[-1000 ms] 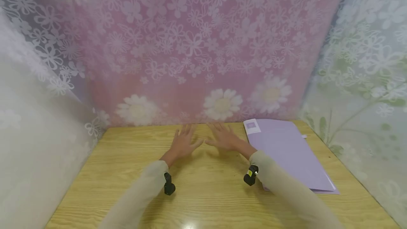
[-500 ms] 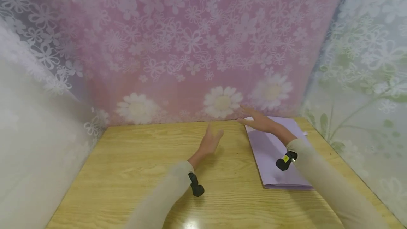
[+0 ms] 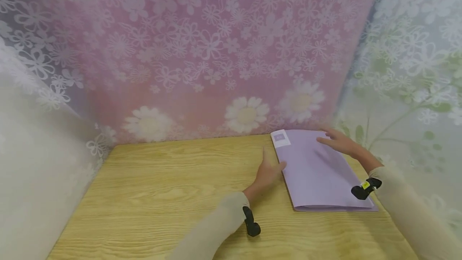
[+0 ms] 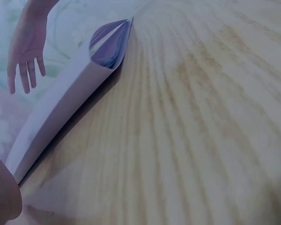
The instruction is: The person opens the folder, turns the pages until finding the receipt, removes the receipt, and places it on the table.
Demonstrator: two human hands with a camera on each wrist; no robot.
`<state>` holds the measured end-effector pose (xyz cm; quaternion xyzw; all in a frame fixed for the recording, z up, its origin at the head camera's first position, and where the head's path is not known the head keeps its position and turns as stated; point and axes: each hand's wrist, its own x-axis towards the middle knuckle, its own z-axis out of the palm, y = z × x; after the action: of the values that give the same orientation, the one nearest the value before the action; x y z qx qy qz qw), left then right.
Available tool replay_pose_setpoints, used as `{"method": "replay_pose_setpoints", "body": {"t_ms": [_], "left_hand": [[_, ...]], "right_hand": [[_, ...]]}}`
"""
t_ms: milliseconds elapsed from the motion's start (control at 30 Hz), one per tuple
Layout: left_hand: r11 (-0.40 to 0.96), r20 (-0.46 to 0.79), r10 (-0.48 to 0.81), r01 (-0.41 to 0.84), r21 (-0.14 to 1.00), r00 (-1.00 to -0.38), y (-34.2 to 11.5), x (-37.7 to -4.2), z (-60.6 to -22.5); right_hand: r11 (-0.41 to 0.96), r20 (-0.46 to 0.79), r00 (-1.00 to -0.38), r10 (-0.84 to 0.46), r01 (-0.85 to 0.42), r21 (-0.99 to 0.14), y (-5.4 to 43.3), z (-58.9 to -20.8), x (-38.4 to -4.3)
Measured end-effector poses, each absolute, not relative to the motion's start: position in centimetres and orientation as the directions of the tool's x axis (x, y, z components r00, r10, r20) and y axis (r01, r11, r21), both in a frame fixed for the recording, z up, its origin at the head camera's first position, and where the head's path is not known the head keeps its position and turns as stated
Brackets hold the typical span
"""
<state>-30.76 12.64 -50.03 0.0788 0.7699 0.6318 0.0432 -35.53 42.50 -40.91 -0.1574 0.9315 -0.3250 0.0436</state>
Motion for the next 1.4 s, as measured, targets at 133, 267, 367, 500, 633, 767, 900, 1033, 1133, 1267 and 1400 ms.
{"method": "replay_pose_setpoints", "body": {"t_ms": [133,267,367,500,633,767,900,1033,1133,1267,1400], "left_hand": [[0.179,0.085,0.216,0.125,0.976,-0.973,13.8,-30.4,-50.6],[0.220,0.094,0.239,0.149,0.964,-0.966,14.3,-30.4,-51.1],[0.278,0.074,0.243,0.143,0.950,-0.967,14.7,-30.5,-51.4],[0.359,0.059,0.241,0.145,0.922,-0.969,15.1,-30.6,-51.4],[0.437,0.063,0.246,0.169,0.884,-0.967,15.4,-30.7,-51.3],[0.492,0.064,0.256,0.188,0.850,-0.964,15.4,-30.8,-51.1],[0.493,0.067,0.255,0.189,0.849,-0.965,14.9,-30.8,-51.0],[0.440,0.063,0.256,0.174,0.881,-0.965,14.2,-30.7,-50.8],[0.394,0.046,0.254,0.146,0.908,-0.966,13.6,-30.6,-50.6],[0.337,0.023,0.247,0.108,0.935,-0.969,12.7,-30.5,-50.4],[0.301,-0.007,0.239,0.068,0.951,-0.971,11.4,-30.5,-50.2]], "right_hand": [[0.756,-0.055,-0.965,-0.257,-0.165,-0.633,44.2,-41.5,-34.7],[0.788,-0.130,-0.973,-0.190,-0.072,-0.611,45.3,-41.9,-33.8],[0.821,-0.173,-0.973,-0.153,-0.028,-0.570,46.2,-42.4,-33.4],[0.833,-0.179,-0.974,-0.138,-0.016,-0.553,47.0,-43.4,-33.2],[0.828,-0.154,-0.978,-0.139,-0.030,-0.561,47.1,-44.0,-33.1],[0.818,-0.160,-0.979,-0.124,-0.010,-0.576,46.7,-44.1,-33.2],[0.774,-0.167,-0.980,-0.110,0.021,-0.632,46.4,-44.2,-33.4],[0.709,-0.175,-0.976,-0.129,0.033,-0.704,45.9,-44.1,-33.5],[0.673,-0.168,-0.974,-0.154,0.021,-0.739,45.5,-44.0,-33.5],[0.660,-0.146,-0.973,-0.178,-0.008,-0.751,44.6,-43.7,-33.6],[0.644,-0.150,-0.970,-0.190,-0.008,-0.765,43.4,-43.4,-33.6]]}}
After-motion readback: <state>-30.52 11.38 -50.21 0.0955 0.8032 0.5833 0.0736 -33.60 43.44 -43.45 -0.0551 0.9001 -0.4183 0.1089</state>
